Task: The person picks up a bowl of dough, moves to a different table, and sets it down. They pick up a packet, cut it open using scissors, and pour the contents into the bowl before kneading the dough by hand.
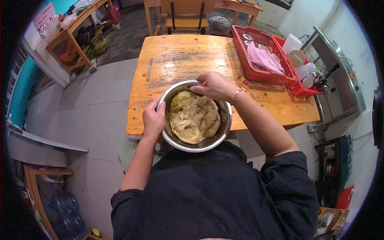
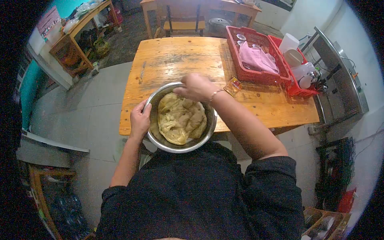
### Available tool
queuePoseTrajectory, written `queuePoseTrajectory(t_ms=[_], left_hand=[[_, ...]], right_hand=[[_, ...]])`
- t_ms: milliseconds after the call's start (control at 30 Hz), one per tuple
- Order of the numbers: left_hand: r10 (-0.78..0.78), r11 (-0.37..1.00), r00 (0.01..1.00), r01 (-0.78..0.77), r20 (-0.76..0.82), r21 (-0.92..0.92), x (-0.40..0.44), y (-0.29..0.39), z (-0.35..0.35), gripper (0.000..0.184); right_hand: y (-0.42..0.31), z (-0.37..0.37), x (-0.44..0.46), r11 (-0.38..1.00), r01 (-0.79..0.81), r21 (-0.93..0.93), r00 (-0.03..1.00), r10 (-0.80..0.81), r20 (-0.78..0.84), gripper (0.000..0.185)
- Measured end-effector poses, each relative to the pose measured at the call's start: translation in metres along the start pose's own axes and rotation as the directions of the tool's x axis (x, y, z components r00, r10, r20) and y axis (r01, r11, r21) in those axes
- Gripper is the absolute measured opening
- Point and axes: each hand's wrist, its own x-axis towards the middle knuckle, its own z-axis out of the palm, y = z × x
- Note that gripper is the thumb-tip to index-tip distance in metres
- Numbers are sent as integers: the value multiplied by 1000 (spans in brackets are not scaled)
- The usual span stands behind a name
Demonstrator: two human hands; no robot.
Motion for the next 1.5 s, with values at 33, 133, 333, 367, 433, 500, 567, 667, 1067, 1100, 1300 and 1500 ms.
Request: queuePoseTrajectory(t_ms=[33,133,333,367,433,500,567,667,1067,1100,1300,1500], left_hand=[[5,1000,1000,-5,6,-7,0,-1,0,27],[48,998,999,-47,22,-31,5,-10,1,27],[49,997,996,-45,68,-60,8,-5,-1,27],[39,996,996,-33,79,-80,9,-3,-1,27],[27,998,997,-22,69,-63,10,-3,-1,26],[20,998,998,-16,60,-67,11,-2,1,26],[14,996,999,-10,42,-92,10,0,2,26],[44,998,999,-43,24,-49,9,3,2,25],[100,990,995,-100,3,99,5,6,0,25],[93,985,996,-91,-5,146,4,8,0,25],[85,972,995,-71,-52,224,5,6,4,25],[124,980,988,-108,-89,170,2,13,5,23]], right_hand=[[-8,3,2,998,33,-51,999,-33,10,42],[-13,22,3,976,132,-174,991,-126,47,43],[5,53,19,963,101,-252,962,-30,271,99],[6,57,19,952,129,-279,968,-59,245,100],[8,66,15,927,176,-332,974,-116,194,103],[4,69,8,939,114,-325,984,-62,169,109],[3,79,7,942,76,-327,992,-39,119,106],[2,85,14,962,22,-273,996,3,92,87],[4,86,23,943,-55,-329,998,52,-18,21],[2,86,22,940,-70,-335,997,72,-7,21],[-4,86,-28,864,325,-384,924,-376,-64,23],[-31,76,-61,852,449,-268,881,-373,289,15]])
